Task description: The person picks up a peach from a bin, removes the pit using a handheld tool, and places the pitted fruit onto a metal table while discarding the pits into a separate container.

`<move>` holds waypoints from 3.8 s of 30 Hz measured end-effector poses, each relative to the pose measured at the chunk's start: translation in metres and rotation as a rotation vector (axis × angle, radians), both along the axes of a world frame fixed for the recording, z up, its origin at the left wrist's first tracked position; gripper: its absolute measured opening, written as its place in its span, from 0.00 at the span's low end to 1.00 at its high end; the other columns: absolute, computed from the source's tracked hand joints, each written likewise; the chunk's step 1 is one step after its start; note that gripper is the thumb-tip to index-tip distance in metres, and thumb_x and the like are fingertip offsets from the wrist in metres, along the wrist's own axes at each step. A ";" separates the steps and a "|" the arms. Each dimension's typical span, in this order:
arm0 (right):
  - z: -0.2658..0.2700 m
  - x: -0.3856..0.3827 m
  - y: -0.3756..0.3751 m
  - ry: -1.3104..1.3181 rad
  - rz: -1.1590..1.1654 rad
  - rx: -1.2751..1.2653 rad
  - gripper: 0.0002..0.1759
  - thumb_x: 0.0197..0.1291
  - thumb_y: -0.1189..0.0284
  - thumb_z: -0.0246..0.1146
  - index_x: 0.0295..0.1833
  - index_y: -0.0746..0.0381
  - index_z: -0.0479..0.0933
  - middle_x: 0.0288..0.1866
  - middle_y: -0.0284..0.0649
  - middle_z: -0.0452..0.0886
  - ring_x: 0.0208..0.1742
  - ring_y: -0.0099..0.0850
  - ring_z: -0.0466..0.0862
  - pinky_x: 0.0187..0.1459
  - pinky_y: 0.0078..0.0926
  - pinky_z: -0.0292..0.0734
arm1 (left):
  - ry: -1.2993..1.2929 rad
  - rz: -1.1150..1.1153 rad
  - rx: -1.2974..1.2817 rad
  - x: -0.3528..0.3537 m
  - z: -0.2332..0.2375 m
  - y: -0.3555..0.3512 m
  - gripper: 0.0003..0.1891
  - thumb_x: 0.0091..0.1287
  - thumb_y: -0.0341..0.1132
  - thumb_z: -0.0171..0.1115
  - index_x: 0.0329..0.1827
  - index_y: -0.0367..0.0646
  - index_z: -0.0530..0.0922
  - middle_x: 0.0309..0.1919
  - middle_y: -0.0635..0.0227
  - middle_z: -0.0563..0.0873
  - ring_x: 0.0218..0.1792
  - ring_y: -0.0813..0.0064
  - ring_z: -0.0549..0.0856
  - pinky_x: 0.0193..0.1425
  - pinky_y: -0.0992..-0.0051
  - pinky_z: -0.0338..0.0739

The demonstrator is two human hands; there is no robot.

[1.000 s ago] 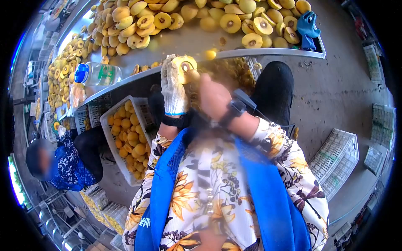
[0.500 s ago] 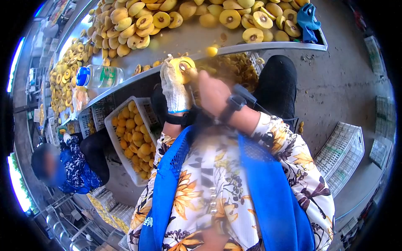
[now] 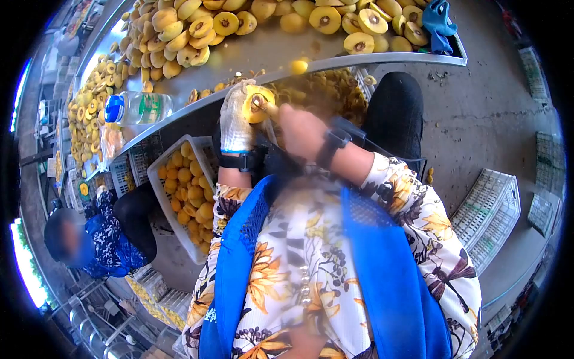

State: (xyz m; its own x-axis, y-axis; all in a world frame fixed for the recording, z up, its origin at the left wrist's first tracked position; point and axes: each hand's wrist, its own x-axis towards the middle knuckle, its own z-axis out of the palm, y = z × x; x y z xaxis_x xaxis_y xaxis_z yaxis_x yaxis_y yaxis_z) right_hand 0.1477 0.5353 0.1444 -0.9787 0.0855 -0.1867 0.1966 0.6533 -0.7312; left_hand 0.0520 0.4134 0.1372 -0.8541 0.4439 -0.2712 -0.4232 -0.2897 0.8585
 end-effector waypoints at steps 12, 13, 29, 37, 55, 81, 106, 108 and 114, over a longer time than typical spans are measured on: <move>0.002 0.004 -0.002 -0.043 -0.079 -0.105 0.16 0.46 0.75 0.60 0.36 0.71 0.63 0.24 0.59 0.75 0.31 0.56 0.77 0.32 0.47 0.71 | 0.194 0.267 -0.131 0.037 0.011 0.026 0.15 0.68 0.35 0.51 0.52 0.35 0.73 0.48 0.62 0.79 0.46 0.74 0.78 0.52 0.75 0.74; 0.001 0.005 0.000 -0.037 -0.049 -0.093 0.15 0.46 0.75 0.60 0.36 0.71 0.63 0.24 0.58 0.75 0.31 0.56 0.77 0.32 0.47 0.71 | 0.165 0.229 -0.096 0.035 0.011 0.024 0.14 0.68 0.35 0.52 0.51 0.35 0.73 0.46 0.62 0.80 0.44 0.74 0.79 0.50 0.75 0.75; 0.011 0.001 -0.002 -0.078 0.060 -0.175 0.13 0.49 0.73 0.57 0.37 0.72 0.67 0.29 0.61 0.77 0.36 0.55 0.79 0.36 0.44 0.74 | 0.031 0.053 -0.112 0.009 -0.007 0.006 0.12 0.66 0.35 0.56 0.44 0.35 0.79 0.34 0.69 0.83 0.34 0.80 0.80 0.41 0.81 0.76; 0.004 0.000 -0.019 -0.070 -0.134 -0.341 0.12 0.52 0.72 0.54 0.38 0.72 0.68 0.23 0.55 0.77 0.22 0.45 0.80 0.25 0.37 0.75 | 0.228 0.389 -0.147 0.021 -0.003 0.021 0.17 0.69 0.42 0.51 0.48 0.36 0.74 0.41 0.64 0.81 0.40 0.73 0.80 0.43 0.74 0.77; 0.010 -0.002 -0.025 -0.299 -0.030 -0.741 0.08 0.54 0.77 0.52 0.40 0.67 0.65 0.18 0.34 0.70 0.11 0.22 0.70 0.12 0.19 0.65 | -0.210 0.142 0.027 -0.002 -0.006 -0.003 0.17 0.64 0.46 0.57 0.33 0.39 0.78 0.24 0.62 0.82 0.20 0.70 0.79 0.23 0.75 0.76; -0.025 -0.001 -0.027 -0.633 -0.399 -0.994 0.06 0.58 0.75 0.54 0.39 0.60 0.64 0.20 0.30 0.64 0.10 0.18 0.61 0.11 0.18 0.57 | -0.338 1.107 -0.044 0.007 -0.076 -0.337 0.19 0.65 0.46 0.53 0.50 0.40 0.70 0.46 0.58 0.78 0.44 0.67 0.80 0.43 0.67 0.77; -0.007 -0.022 -0.025 -0.468 -0.102 -0.471 0.13 0.50 0.69 0.61 0.39 0.66 0.74 0.24 0.37 0.78 0.24 0.25 0.78 0.27 0.25 0.74 | 0.265 -0.168 -1.986 -0.076 -0.117 -0.317 0.23 0.56 0.41 0.63 0.54 0.42 0.72 0.54 0.52 0.74 0.52 0.53 0.76 0.55 0.63 0.73; -0.015 -0.013 -0.006 -0.449 -0.122 -0.525 0.16 0.49 0.67 0.62 0.41 0.65 0.74 0.26 0.39 0.80 0.26 0.25 0.79 0.30 0.25 0.75 | 0.368 0.051 -1.956 -0.073 -0.100 -0.290 0.23 0.57 0.47 0.60 0.51 0.43 0.76 0.51 0.54 0.78 0.50 0.55 0.78 0.54 0.63 0.73; -0.034 0.007 0.026 -0.189 -0.150 -0.501 0.11 0.56 0.70 0.61 0.42 0.63 0.73 0.20 0.29 0.74 0.16 0.17 0.73 0.18 0.16 0.69 | 0.849 0.458 -1.304 -0.059 0.020 -0.103 0.15 0.60 0.42 0.61 0.42 0.40 0.81 0.39 0.58 0.84 0.40 0.62 0.84 0.46 0.72 0.76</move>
State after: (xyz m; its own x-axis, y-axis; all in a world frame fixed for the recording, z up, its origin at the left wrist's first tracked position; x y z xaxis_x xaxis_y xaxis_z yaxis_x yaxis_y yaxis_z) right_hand 0.1544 0.5615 0.1105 -0.9081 0.0768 -0.4117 0.4187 0.1894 -0.8882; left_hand -0.0070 0.3106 0.1574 -0.9351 -0.0179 0.3540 0.1878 0.8220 0.5376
